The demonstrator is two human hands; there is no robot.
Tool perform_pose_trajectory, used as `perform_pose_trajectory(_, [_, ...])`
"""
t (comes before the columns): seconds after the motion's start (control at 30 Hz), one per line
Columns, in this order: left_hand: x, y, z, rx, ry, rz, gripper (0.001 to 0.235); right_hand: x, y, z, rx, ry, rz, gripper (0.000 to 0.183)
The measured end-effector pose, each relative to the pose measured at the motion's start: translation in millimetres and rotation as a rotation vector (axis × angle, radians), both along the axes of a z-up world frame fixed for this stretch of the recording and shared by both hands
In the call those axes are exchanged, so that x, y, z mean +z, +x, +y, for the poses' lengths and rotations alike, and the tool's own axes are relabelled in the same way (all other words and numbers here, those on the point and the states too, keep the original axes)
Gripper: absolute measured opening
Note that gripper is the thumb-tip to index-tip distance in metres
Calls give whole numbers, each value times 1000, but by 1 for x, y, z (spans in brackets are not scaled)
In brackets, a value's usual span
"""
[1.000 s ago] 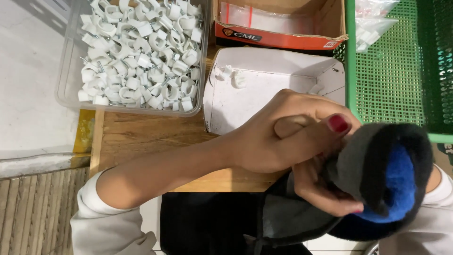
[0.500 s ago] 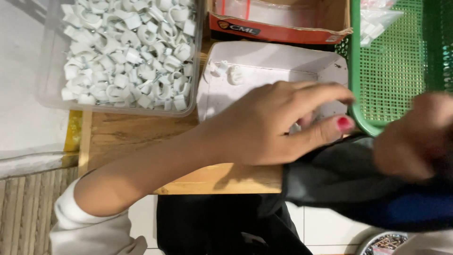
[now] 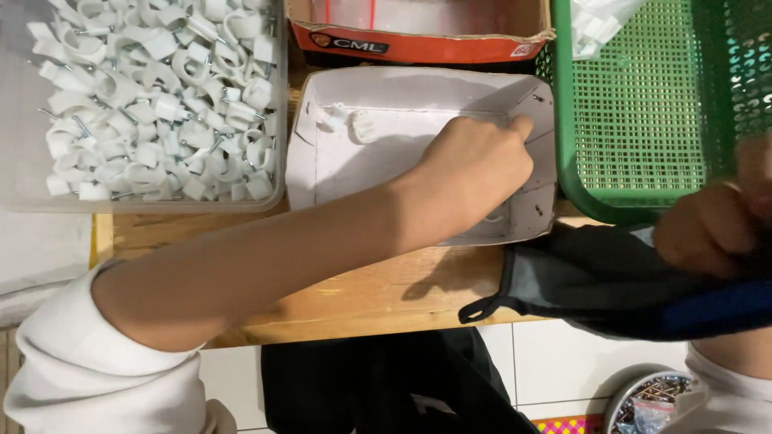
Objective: The person is picking up white plastic cable clips from a plastic bin and inserting them one by one into a grey fabric sleeve or pouch.
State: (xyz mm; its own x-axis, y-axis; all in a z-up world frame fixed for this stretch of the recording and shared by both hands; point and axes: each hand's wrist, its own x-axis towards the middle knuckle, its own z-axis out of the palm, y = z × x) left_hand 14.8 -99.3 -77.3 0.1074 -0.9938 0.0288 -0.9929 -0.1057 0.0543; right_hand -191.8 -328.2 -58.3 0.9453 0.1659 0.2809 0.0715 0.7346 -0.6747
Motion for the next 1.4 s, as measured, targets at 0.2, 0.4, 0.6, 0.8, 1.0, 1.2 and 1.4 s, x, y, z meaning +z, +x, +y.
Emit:
perform_pose_trajectory(0.2, [-19, 2, -4, -87, -59, -45, 24, 16, 27, 37, 24, -57, -59, 17])
perform_pose_trajectory(0.4, [7, 10, 8, -134, -30, 13, 28, 21, 28, 41, 46, -3, -58, 18])
perform_pose_trajectory(0.6, [60, 16, 22, -108, 374, 548, 12, 12, 26, 36, 61, 15, -55, 14])
perform_pose_trajectory(0.8, [52, 24, 5, -113, 576, 881, 21, 7, 26, 35, 85, 26, -62, 14])
perform_pose_trajectory(1.0, [44, 35, -2, -33, 539, 911, 14, 13, 27, 40, 52, 10, -54, 14])
perform_pose_trajectory(1.2, [62, 41, 11, 3, 458, 923, 11, 18, 23, 46, -21, -10, -1, 14])
perform_pose_trajectory(1.4, [83, 39, 14, -65, 552, 919, 20, 18, 26, 45, -1, -36, -27, 13])
